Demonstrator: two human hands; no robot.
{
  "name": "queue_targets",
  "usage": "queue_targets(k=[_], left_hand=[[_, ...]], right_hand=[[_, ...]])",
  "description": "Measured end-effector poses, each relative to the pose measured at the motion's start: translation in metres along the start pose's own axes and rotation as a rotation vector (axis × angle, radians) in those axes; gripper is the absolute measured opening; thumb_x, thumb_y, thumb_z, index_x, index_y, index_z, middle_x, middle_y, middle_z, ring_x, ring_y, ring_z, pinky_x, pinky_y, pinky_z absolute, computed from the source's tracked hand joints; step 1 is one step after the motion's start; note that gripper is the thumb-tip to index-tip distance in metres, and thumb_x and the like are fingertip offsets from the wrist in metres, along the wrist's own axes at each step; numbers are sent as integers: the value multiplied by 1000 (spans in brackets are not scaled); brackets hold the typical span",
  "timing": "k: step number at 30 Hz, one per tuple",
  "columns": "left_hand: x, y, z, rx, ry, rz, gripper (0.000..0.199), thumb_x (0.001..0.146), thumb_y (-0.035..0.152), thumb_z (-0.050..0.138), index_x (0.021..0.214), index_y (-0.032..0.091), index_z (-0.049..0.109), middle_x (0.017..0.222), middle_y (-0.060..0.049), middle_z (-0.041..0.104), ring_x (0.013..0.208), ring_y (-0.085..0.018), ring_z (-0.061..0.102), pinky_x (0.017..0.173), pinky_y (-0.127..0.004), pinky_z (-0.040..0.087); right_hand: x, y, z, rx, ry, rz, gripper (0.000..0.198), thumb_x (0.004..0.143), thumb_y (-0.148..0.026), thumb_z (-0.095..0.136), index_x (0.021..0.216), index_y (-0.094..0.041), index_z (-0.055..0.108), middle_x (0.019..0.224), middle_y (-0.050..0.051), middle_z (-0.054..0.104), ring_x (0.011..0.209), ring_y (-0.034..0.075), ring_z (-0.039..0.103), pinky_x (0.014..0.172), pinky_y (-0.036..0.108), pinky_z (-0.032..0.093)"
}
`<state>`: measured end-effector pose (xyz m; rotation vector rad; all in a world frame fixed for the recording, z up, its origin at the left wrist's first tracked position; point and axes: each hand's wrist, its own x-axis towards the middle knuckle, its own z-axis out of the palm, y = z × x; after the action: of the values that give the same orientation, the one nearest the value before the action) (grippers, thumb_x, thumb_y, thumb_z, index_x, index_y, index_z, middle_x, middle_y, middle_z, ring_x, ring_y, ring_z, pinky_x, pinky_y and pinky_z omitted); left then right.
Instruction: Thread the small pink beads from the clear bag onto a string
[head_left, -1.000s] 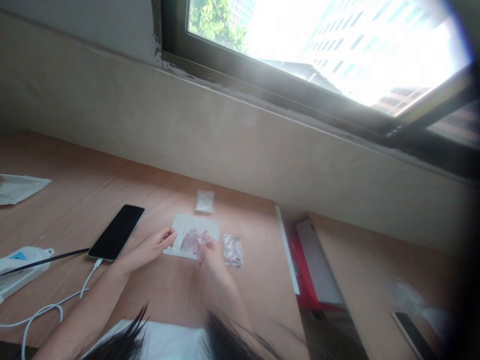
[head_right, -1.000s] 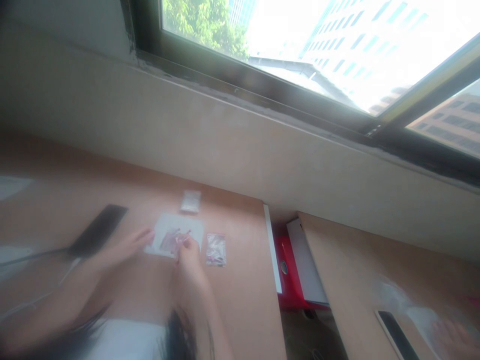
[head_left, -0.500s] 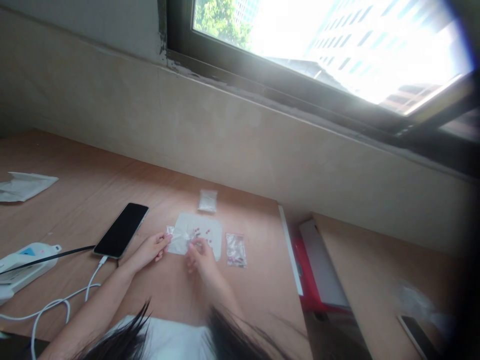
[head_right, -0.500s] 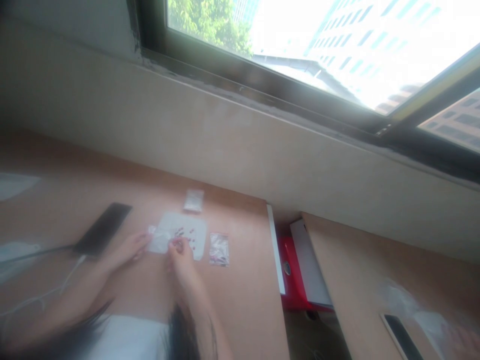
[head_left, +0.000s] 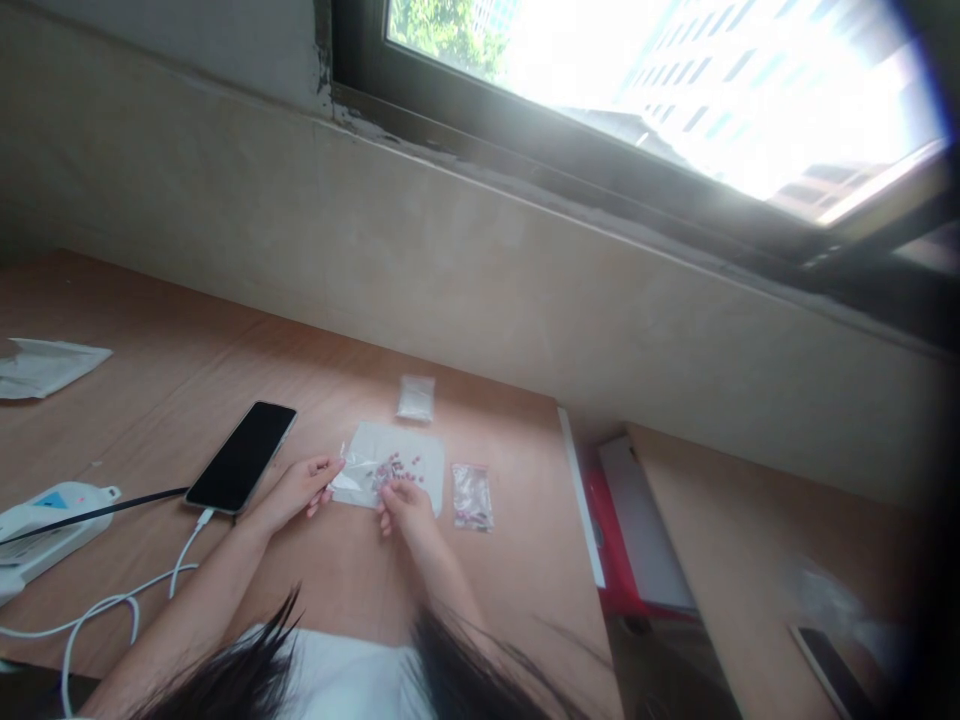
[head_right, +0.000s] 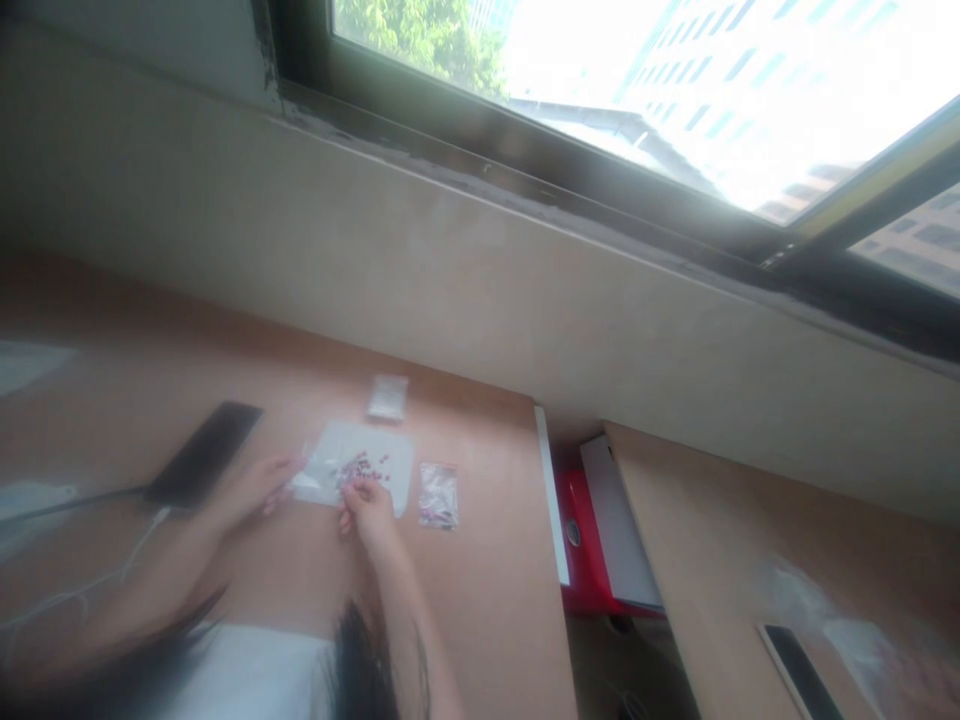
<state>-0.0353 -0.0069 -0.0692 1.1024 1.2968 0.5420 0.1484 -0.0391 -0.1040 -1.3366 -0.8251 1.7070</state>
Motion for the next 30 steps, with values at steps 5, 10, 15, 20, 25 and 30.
queue_targets(k=[5,10,15,20,25,30], left_hand=[[-2,17,2,90,30,22,46,71,57,42,76,12,50,45,6,43,31,-4,33,30,-14,24],[-10,39,5,159,48,84,42,74,53,41,67,12,49,44,5,44,32,-4,34,32,-14,26],[-13,50,12,133,31,124,39,73,51,42,62,13,45,44,5,44,31,-3,35,31,-14,25],[-10,50,20,67,21,120,39,72,52,43,60,14,42,41,6,41,29,-4,33,29,-14,23],[-10,45,22,-5,12,138,39,72,51,45,60,15,42,41,6,41,30,-3,32,29,-14,22],[-14,37,5,-18,-122,148,49,78,55,32,58,12,47,43,2,47,32,-4,36,33,-15,24]], right_hand=[[0,-1,-2,-5,-18,-6,37,62,-45,59,73,-12,46,56,0,51,37,8,44,34,19,35],[0,-2,-4,12,-17,-16,36,63,-43,60,75,-11,49,58,1,52,38,8,44,35,19,36],[-1,-4,-5,98,-58,7,40,61,-45,62,77,-10,50,68,5,57,42,8,47,39,20,39],[1,-2,-9,132,-77,16,43,58,-45,65,76,-9,50,71,7,58,44,9,48,42,21,41],[-3,-4,-10,180,-95,44,39,62,-41,64,79,-9,52,80,10,58,50,10,52,46,22,41],[-13,-18,-12,250,-17,-10,32,63,-36,64,81,-12,54,79,6,58,56,11,52,46,21,39]])
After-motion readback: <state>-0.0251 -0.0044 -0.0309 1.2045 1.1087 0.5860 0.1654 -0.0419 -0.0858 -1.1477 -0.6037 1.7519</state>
